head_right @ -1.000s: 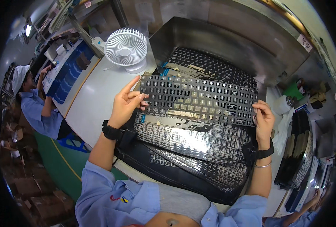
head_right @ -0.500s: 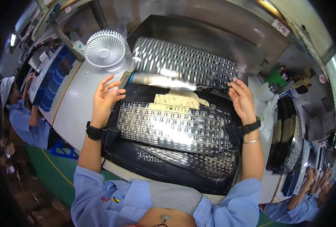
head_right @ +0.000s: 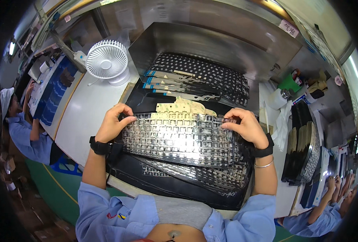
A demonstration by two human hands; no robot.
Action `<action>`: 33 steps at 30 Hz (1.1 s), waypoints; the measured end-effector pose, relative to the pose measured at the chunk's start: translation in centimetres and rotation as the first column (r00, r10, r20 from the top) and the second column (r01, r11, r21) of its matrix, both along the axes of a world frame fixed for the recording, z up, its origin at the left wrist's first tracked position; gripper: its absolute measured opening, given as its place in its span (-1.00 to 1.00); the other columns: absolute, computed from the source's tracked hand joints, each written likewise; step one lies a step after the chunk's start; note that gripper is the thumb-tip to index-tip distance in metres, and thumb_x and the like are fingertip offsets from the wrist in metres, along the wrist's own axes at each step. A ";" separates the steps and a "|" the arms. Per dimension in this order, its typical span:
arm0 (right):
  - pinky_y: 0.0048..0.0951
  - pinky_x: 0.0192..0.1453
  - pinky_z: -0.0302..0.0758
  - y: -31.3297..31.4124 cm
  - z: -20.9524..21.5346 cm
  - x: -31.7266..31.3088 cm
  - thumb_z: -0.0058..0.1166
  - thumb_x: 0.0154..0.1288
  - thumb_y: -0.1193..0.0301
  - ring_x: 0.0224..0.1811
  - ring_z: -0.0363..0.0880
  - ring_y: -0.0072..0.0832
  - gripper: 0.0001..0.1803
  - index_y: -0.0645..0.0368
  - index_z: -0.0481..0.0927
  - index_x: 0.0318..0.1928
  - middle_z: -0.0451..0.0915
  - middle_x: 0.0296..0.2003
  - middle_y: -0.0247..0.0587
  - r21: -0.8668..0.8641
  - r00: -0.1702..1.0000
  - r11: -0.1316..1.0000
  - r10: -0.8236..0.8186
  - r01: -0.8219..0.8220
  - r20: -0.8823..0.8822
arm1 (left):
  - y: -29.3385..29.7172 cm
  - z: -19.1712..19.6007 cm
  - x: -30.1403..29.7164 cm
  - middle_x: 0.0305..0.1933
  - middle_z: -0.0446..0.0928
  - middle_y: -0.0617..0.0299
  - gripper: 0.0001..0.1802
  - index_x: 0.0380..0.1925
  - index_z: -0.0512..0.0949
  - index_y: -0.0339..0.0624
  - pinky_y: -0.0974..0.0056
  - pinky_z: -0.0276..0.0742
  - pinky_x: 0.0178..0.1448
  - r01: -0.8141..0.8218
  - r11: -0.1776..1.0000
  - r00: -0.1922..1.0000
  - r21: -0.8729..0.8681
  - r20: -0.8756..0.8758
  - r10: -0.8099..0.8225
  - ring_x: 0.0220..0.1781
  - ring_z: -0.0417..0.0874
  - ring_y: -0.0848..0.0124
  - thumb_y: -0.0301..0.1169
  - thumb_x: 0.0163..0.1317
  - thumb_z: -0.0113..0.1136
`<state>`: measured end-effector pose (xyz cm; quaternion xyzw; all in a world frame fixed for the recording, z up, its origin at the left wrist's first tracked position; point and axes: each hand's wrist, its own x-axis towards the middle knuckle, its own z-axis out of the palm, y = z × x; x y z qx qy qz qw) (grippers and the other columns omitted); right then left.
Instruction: Assembling and inspecting keyboard membranes on a production line.
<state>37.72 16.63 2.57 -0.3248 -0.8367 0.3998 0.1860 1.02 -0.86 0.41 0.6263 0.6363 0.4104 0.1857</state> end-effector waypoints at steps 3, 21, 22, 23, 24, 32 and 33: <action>-0.69 -0.36 0.35 0.1 -0.5 0.0 0.25 0.08 0.47 -0.42 0.43 -0.75 -0.83 0.27 0.58 -0.33 0.54 -0.49 -0.43 -0.131 0.983 0.989 -0.089 0.068 -0.162 | 0.3 0.0 0.4 -0.48 0.43 0.33 -0.87 -0.41 0.48 -0.27 0.41 0.40 -0.23 -0.106 0.994 0.967 0.006 0.234 0.102 -0.39 0.45 0.53 -0.55 0.07 0.25; -0.74 -0.42 0.37 -1.6 0.9 -0.7 0.11 0.23 0.52 -0.46 0.45 -0.73 -0.81 0.22 0.46 -0.14 0.50 -0.38 -0.38 -0.284 0.848 0.950 -0.255 0.131 -0.465 | -0.7 -0.2 -0.8 -0.16 0.55 0.06 -0.73 -0.05 0.39 -0.38 0.27 0.64 -0.15 0.080 0.995 0.665 -0.061 0.747 -0.007 -0.21 0.62 0.38 -0.57 0.24 0.04; -0.74 -0.51 0.37 -0.9 0.1 -0.4 0.06 0.28 0.46 -0.50 0.46 -0.72 -0.81 0.22 0.42 -0.13 0.50 -0.38 -0.39 -0.337 0.845 0.934 -0.272 0.117 -0.461 | -0.4 0.6 -0.2 -0.19 0.56 0.06 -0.77 -0.11 0.42 -0.41 0.31 0.65 -0.17 0.030 0.996 0.655 -0.088 0.754 0.046 -0.22 0.62 0.39 -0.55 0.25 0.05; -0.71 -0.49 0.45 -0.6 0.1 -0.2 0.02 0.32 0.40 -0.48 0.50 -0.67 -0.77 0.24 0.44 -0.08 0.52 -0.33 -0.33 -0.422 0.853 0.902 -0.288 0.089 -0.435 | -0.1 0.2 -0.1 -0.19 0.56 0.06 -0.77 -0.11 0.42 -0.41 0.31 0.65 -0.17 0.054 0.995 0.652 -0.088 0.758 0.031 -0.22 0.62 0.39 -0.55 0.25 0.05; -0.69 -0.47 0.49 -0.3 -0.1 -0.1 0.01 0.33 0.39 -0.46 0.51 -0.65 -0.73 0.25 0.43 -0.03 0.53 -0.30 -0.30 -0.478 0.870 0.874 -0.300 0.086 -0.392 | 0.1 -0.2 -0.3 -0.17 0.55 0.05 -0.76 -0.09 0.41 -0.44 0.29 0.66 -0.15 0.004 0.996 0.668 -0.088 0.741 0.063 -0.16 0.61 0.36 -0.56 0.25 0.04; -0.65 -0.39 0.58 0.2 0.7 0.3 0.08 0.24 0.49 -0.32 0.56 -0.58 -0.54 0.30 0.38 0.16 0.51 -0.21 -0.26 -0.552 0.952 0.830 -0.101 -0.081 -0.290 | 0.5 -0.9 -0.9 -0.18 0.55 0.06 -0.74 -0.06 0.38 -0.41 0.35 0.66 -0.17 -0.078 0.989 0.714 -0.126 0.686 0.143 -0.19 0.61 0.41 -0.54 0.27 0.04; -0.64 -0.39 0.57 0.3 0.6 0.3 0.09 0.22 0.50 -0.33 0.56 -0.59 -0.53 0.30 0.38 0.15 0.51 -0.23 -0.27 -0.563 0.957 0.821 -0.077 -0.099 -0.281 | 0.5 -0.9 -1.0 -0.17 0.54 0.05 -0.72 -0.04 0.36 -0.43 0.33 0.66 -0.16 -0.088 0.987 0.703 -0.135 0.694 0.158 -0.17 0.60 0.41 -0.54 0.26 0.04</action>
